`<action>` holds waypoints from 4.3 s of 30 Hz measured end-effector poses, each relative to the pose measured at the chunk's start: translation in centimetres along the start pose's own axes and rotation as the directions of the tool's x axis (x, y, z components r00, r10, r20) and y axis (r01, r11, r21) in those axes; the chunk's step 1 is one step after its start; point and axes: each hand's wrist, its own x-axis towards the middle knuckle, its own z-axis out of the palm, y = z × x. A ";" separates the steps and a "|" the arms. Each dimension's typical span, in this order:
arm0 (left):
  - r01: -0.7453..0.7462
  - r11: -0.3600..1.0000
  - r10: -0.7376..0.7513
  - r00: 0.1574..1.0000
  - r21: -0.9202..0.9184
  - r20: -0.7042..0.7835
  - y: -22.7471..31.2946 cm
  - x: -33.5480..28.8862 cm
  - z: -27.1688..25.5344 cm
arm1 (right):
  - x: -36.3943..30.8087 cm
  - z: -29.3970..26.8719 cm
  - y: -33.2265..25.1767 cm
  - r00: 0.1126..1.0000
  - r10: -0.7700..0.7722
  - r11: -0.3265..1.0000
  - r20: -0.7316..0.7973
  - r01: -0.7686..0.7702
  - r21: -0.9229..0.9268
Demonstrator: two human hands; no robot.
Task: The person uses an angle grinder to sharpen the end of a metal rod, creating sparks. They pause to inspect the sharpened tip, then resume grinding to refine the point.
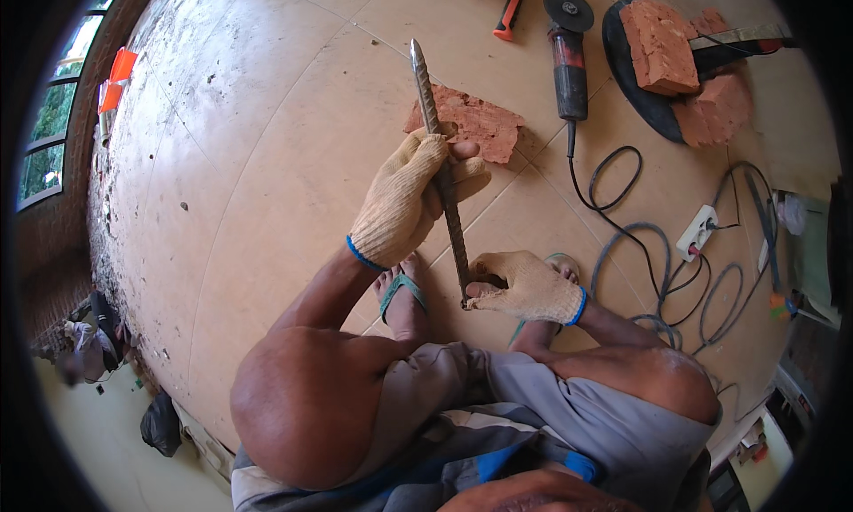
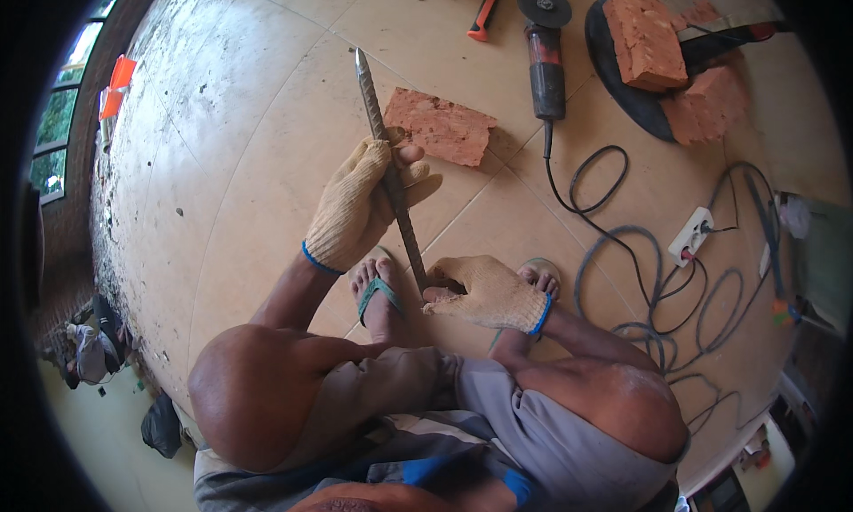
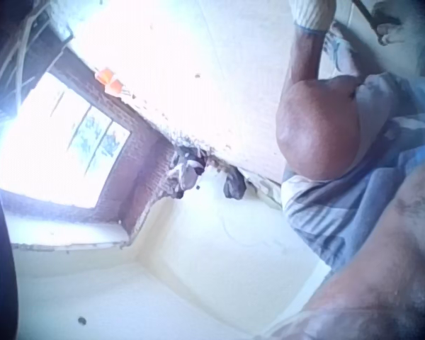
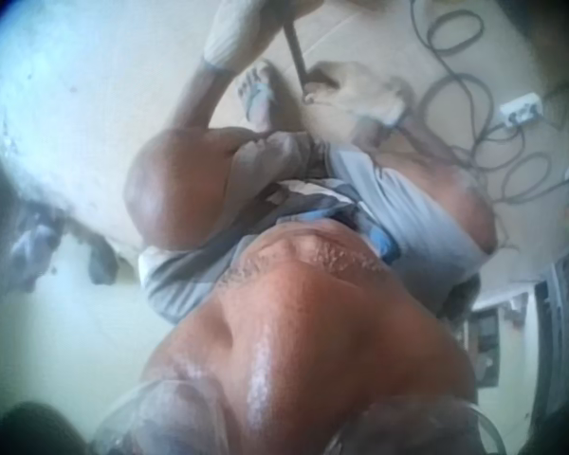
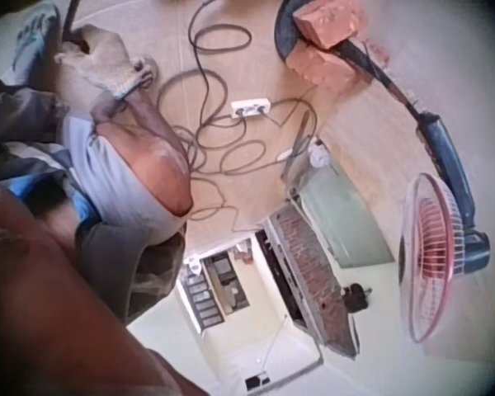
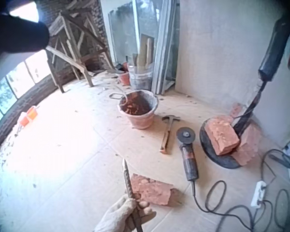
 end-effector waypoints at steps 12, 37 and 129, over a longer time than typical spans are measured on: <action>0.038 0.997 -0.038 0.999 0.062 0.002 0.1 -0.7 0.8 | 0.1 0.8 0.7 0.999 0.000 0.999 -0.044 -0.002 -0.047; 0.118 0.991 -0.112 0.989 -0.060 0.096 -0.9 -0.8 0.2 | 0.4 1.7 -0.2 0.997 -0.001 0.998 -0.077 -0.004 -0.060; -0.073 0.686 0.024 0.997 0.724 0.078 -2.6 -2.0 0.0 | 4.4 2.2 7.0 0.872 -0.250 0.929 -0.420 0.094 -0.358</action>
